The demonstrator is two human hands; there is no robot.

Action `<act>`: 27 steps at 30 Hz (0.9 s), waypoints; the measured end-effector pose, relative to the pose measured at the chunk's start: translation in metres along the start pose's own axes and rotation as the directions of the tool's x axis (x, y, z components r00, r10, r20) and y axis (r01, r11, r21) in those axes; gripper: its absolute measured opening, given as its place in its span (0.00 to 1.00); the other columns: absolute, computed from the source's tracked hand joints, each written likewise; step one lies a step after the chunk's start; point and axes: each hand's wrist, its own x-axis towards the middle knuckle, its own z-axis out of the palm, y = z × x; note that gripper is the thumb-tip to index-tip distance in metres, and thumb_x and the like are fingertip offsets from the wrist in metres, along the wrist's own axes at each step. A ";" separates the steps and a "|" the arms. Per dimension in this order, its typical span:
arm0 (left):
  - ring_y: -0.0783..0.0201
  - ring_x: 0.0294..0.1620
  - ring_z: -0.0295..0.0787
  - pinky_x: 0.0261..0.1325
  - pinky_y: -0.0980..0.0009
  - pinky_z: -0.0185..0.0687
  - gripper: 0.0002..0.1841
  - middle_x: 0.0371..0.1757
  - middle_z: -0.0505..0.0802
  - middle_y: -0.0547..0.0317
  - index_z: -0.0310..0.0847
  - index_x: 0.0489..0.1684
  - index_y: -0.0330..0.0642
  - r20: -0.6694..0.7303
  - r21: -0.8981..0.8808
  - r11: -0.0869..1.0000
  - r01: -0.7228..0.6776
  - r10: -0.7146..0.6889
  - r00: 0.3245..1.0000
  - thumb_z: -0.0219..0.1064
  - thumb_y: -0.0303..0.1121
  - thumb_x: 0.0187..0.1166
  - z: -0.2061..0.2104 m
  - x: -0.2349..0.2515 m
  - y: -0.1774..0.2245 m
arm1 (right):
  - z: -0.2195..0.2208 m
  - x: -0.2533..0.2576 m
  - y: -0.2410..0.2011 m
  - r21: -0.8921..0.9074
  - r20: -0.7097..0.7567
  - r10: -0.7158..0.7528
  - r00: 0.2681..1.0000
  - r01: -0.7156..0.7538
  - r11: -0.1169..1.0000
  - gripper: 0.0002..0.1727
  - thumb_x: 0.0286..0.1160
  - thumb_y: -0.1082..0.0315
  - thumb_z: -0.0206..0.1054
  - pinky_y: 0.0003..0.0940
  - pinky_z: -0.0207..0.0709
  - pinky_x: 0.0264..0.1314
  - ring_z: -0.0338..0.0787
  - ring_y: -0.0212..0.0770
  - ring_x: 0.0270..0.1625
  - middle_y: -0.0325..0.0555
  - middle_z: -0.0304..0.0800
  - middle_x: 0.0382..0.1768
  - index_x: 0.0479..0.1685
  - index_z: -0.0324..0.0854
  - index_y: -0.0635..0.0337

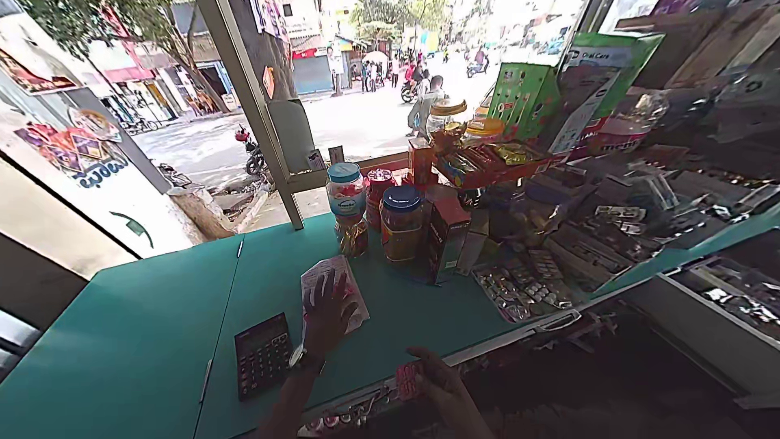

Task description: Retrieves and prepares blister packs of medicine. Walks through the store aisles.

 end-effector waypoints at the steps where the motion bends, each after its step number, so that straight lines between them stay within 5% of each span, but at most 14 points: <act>1: 0.45 0.89 0.62 0.85 0.36 0.55 0.34 0.88 0.71 0.51 0.67 0.88 0.53 -0.038 -0.183 0.983 0.008 -0.015 0.999 0.58 0.57 0.84 -0.015 -0.018 0.011 | 0.000 0.000 0.000 0.011 0.000 0.004 1.000 -0.004 1.000 0.26 0.80 0.81 0.56 0.41 0.90 0.54 0.94 0.42 0.50 0.50 0.92 0.52 0.80 0.70 0.65; 2: 0.53 0.84 0.72 0.83 0.46 0.66 0.31 0.83 0.78 0.53 0.72 0.84 0.47 -0.027 -0.392 0.919 0.035 -0.050 0.998 0.59 0.54 0.85 -0.029 -0.041 0.022 | 0.002 0.000 0.001 0.012 0.000 0.002 1.000 -0.002 1.000 0.25 0.80 0.82 0.58 0.39 0.89 0.56 0.94 0.40 0.51 0.49 0.93 0.52 0.78 0.71 0.65; 4: 0.60 0.61 0.91 0.60 0.60 0.90 0.32 0.69 0.89 0.50 0.73 0.77 0.33 0.075 -0.764 0.635 0.114 -0.089 0.993 0.65 0.50 0.83 -0.043 -0.093 0.044 | 0.011 0.001 0.004 -0.022 0.027 -0.037 0.999 0.038 0.999 0.20 0.77 0.81 0.63 0.34 0.89 0.58 0.93 0.35 0.50 0.44 0.94 0.50 0.68 0.77 0.67; 6: 0.58 0.50 0.95 0.51 0.62 0.94 0.36 0.61 0.92 0.49 0.69 0.77 0.28 0.194 -0.908 0.348 0.232 -0.140 0.971 0.75 0.42 0.75 -0.041 -0.144 0.063 | 0.025 0.003 0.013 -0.080 0.133 -0.095 0.987 0.106 0.991 0.15 0.73 0.80 0.68 0.31 0.89 0.55 0.93 0.32 0.49 0.42 0.94 0.49 0.59 0.81 0.67; 7: 0.62 0.51 0.95 0.53 0.65 0.94 0.36 0.59 0.93 0.51 0.71 0.76 0.28 0.216 -0.914 0.303 0.271 -0.201 0.955 0.79 0.38 0.70 -0.039 -0.168 0.072 | 0.032 0.003 0.018 -0.097 0.217 -0.100 0.971 0.123 0.988 0.14 0.72 0.79 0.70 0.29 0.89 0.56 0.93 0.31 0.49 0.41 0.94 0.50 0.57 0.83 0.66; 9: 0.70 0.49 0.94 0.55 0.72 0.92 0.23 0.51 0.96 0.59 0.87 0.59 0.33 0.186 -0.885 0.335 0.323 -0.381 0.905 0.81 0.35 0.68 -0.037 -0.211 0.086 | 0.043 -0.001 0.028 -0.069 0.425 -0.040 0.904 0.076 0.995 0.15 0.72 0.78 0.72 0.28 0.89 0.57 0.93 0.29 0.51 0.41 0.93 0.51 0.57 0.84 0.66; 11: 0.74 0.39 0.93 0.44 0.76 0.92 0.08 0.41 0.96 0.65 0.92 0.42 0.41 0.155 -0.875 0.317 0.365 -0.531 0.833 0.78 0.31 0.70 -0.041 -0.245 0.088 | 0.048 0.000 0.041 -0.025 0.631 0.063 0.773 -0.061 0.998 0.17 0.76 0.76 0.71 0.28 0.88 0.60 0.93 0.30 0.54 0.43 0.93 0.55 0.63 0.84 0.68; 14: 0.69 0.32 0.93 0.34 0.72 0.93 0.04 0.38 0.96 0.63 0.89 0.44 0.40 0.132 -0.858 0.268 0.438 -0.708 0.694 0.72 0.27 0.76 -0.057 -0.276 0.079 | 0.044 0.014 0.073 -0.275 0.710 0.205 0.673 -0.003 0.961 0.21 0.83 0.64 0.68 0.31 0.86 0.64 0.91 0.32 0.58 0.45 0.91 0.62 0.70 0.83 0.62; 16: 0.65 0.27 0.94 0.27 0.69 0.93 0.05 0.37 0.96 0.58 0.85 0.47 0.36 0.122 -0.870 0.195 0.452 -0.803 0.583 0.68 0.25 0.80 -0.067 -0.295 0.072 | 0.050 0.021 0.091 -0.651 0.587 0.357 0.726 0.161 0.742 0.24 0.83 0.58 0.66 0.46 0.85 0.66 0.92 0.45 0.60 0.50 0.91 0.61 0.74 0.81 0.57; 18: 0.66 0.25 0.92 0.23 0.71 0.90 0.06 0.36 0.96 0.58 0.85 0.48 0.36 0.090 -0.886 0.164 0.434 -0.857 0.507 0.68 0.24 0.78 -0.075 -0.306 0.067 | 0.069 0.030 0.092 -0.913 0.381 0.550 0.743 0.208 0.351 0.30 0.84 0.57 0.62 0.64 0.80 0.62 0.89 0.64 0.61 0.63 0.86 0.64 0.84 0.70 0.56; 20: 0.68 0.25 0.92 0.20 0.74 0.88 0.12 0.38 0.95 0.59 0.83 0.55 0.34 0.058 -0.895 0.177 0.410 -0.865 0.499 0.69 0.23 0.75 -0.082 -0.310 0.063 | 0.082 0.033 0.104 -0.967 0.254 0.572 0.780 0.222 0.126 0.33 0.83 0.60 0.61 0.67 0.80 0.57 0.88 0.69 0.62 0.67 0.76 0.76 0.87 0.63 0.60; 23: 0.70 0.26 0.90 0.19 0.76 0.86 0.18 0.41 0.92 0.59 0.73 0.68 0.30 0.026 -0.904 0.223 0.364 -0.822 0.569 0.63 0.23 0.80 -0.088 -0.312 0.051 | 0.091 0.028 0.123 -0.980 0.197 0.499 0.844 0.186 0.071 0.33 0.76 0.63 0.67 0.64 0.82 0.54 0.88 0.67 0.60 0.64 0.73 0.77 0.82 0.68 0.62; 27: 0.72 0.26 0.87 0.24 0.76 0.86 0.21 0.42 0.90 0.58 0.70 0.70 0.27 -0.111 -0.861 0.410 0.301 -0.729 0.676 0.64 0.27 0.82 -0.086 -0.290 0.022 | 0.099 0.014 0.122 -0.990 0.113 0.551 0.827 0.144 -0.012 0.30 0.78 0.60 0.66 0.69 0.79 0.58 0.86 0.69 0.64 0.63 0.74 0.77 0.80 0.71 0.59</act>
